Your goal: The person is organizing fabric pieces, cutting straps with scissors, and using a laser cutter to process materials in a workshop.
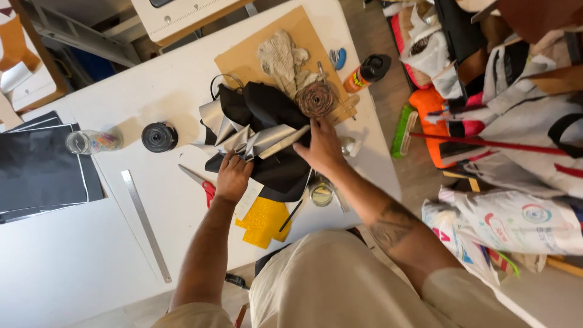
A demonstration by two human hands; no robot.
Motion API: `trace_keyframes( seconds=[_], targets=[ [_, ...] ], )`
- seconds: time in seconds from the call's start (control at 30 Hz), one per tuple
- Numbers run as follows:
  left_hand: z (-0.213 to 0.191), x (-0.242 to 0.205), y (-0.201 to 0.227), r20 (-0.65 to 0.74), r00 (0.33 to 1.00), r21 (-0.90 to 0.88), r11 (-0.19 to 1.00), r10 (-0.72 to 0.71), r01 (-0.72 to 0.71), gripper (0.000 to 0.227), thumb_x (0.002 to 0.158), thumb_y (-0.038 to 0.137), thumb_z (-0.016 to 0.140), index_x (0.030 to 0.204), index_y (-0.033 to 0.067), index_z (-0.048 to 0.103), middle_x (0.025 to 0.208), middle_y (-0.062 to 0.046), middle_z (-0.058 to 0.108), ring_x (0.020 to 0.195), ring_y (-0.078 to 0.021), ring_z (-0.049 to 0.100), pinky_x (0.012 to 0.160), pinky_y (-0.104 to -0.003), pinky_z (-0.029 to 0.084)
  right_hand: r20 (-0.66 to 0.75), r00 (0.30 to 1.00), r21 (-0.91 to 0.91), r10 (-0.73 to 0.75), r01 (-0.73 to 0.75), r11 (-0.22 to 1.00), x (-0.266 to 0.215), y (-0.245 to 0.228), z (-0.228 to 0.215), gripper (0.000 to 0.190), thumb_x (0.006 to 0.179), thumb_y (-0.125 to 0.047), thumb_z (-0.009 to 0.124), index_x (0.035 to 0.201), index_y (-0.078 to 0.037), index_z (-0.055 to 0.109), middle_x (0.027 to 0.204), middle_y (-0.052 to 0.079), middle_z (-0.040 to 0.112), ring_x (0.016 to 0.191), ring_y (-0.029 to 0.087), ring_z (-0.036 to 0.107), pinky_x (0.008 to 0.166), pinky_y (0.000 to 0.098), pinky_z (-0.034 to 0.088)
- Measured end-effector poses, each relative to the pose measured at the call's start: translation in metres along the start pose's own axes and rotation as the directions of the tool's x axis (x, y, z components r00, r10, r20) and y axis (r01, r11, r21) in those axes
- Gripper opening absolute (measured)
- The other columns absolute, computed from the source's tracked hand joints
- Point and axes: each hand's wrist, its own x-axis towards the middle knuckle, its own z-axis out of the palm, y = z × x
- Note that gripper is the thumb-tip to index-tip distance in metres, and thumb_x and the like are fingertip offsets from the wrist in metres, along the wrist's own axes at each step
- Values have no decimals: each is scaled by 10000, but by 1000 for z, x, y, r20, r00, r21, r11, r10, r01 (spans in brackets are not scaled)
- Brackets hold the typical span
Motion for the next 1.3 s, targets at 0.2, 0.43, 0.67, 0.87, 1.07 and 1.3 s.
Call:
trace_keyframes(
  seconds=[0.2, 0.43, 0.67, 0.87, 1.07, 1.3],
  targets=[
    [6, -44, -9, 34, 997, -9, 997, -75, 75, 90, 925, 83, 627, 853, 122, 663, 697, -55, 566, 824, -230, 623, 1018, -407, 517, -155, 984, -121, 87, -106, 987, 19, -9, 36, 534, 859, -336, 811, 1254, -6, 669, 1229, 155, 505, 1190, 414, 574, 990, 538, 489],
    [-5, -70, 14, 189, 953, -26, 969, -237, 246, 211, 816, 164, 714, 1026, 165, 734, 1059, -104, 664, 1142, -311, 628, 1114, -489, 452, -94, 966, -168, 240, -253, 953, 41, 20, 75, 928, 818, -572, 770, 1497, -20, 459, 1474, 243, 469, 1362, 425, 491, 1016, 584, 487],
    [-58, -53, 41, 648, 637, -76, 797, -417, 599, 270, 804, 212, 793, 1020, 51, 764, 1582, -173, 428, 1529, -342, 334, 1263, -538, 239, -202, 978, -325, -58, -11, 946, 37, 32, 141, 213, 799, -310, 784, 990, -235, 725, 855, 13, 741, 922, 265, 706, 897, 473, 506],
    [-25, -109, 32, 655, 609, 31, 822, -447, 569, 334, 761, 295, 820, 1025, 100, 755, 1631, -162, 398, 1572, -315, 285, 1256, -524, 266, -273, 908, -352, -317, 212, 912, 3, -15, 184, 89, 822, -190, 653, 753, -198, 710, 684, 36, 710, 773, 249, 693, 856, 470, 479],
    [-33, -134, 21, 691, 593, 129, 878, -412, 460, 360, 735, 339, 830, 1013, 130, 737, 1520, -144, 503, 1587, -311, 260, 1273, -490, 266, -371, 810, -276, -453, 370, 887, -22, -45, 222, 102, 822, -177, 634, 882, -125, 697, 739, 81, 643, 814, 287, 659, 861, 496, 472],
    [-27, -143, 14, 670, 612, 146, 883, -419, 446, 261, 730, 300, 820, 878, 116, 709, 1517, -159, 505, 1593, -314, 239, 1280, -491, 251, -278, 827, -255, -489, 427, 868, -43, -49, 233, 222, 853, -140, 618, 1045, -64, 700, 790, 94, 630, 843, 293, 638, 868, 483, 449]
  ],
)
